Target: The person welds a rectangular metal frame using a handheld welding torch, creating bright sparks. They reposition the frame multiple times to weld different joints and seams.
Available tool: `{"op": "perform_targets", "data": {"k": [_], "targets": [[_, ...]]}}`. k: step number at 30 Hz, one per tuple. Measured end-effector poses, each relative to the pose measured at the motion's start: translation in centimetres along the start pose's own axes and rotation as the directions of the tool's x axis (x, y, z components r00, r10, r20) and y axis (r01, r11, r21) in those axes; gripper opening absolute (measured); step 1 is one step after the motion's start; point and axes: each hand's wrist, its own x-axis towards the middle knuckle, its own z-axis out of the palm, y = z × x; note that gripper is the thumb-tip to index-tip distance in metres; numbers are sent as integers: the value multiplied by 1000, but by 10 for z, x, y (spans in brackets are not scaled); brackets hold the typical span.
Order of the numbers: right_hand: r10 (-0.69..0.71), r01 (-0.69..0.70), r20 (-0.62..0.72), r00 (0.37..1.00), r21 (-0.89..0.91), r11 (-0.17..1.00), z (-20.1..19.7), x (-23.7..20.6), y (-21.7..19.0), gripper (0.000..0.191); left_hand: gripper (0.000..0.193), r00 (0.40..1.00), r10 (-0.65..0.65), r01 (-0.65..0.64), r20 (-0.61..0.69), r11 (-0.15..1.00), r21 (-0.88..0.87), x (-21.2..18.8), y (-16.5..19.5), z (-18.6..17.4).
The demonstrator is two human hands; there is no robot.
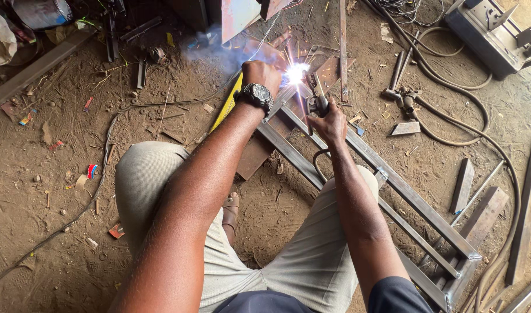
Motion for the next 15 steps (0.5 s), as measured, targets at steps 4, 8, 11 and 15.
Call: {"op": "perform_targets", "data": {"k": [4, 8, 11, 15], "targets": [[22, -22, 11, 1000, -10, 1000, 0, 1, 0, 82, 13, 1000, -6, 6, -3, 1000, -14, 1, -2, 0], [-2, 2, 17, 1000, 10, 1000, 1, -2, 0, 77, 13, 1000, 5, -5, -26, 1000, -12, -1, -3, -2], [10, -10, 20, 1000, 26, 1000, 0, -3, -1, 80, 15, 1000, 10, -10, 7, 1000, 7, -1, -4, -4], [15, -16, 14, 1000, 27, 1000, -1, -4, -3, 81, 14, 1000, 7, -7, 15, 1000, 8, -1, -5, -7]]}}
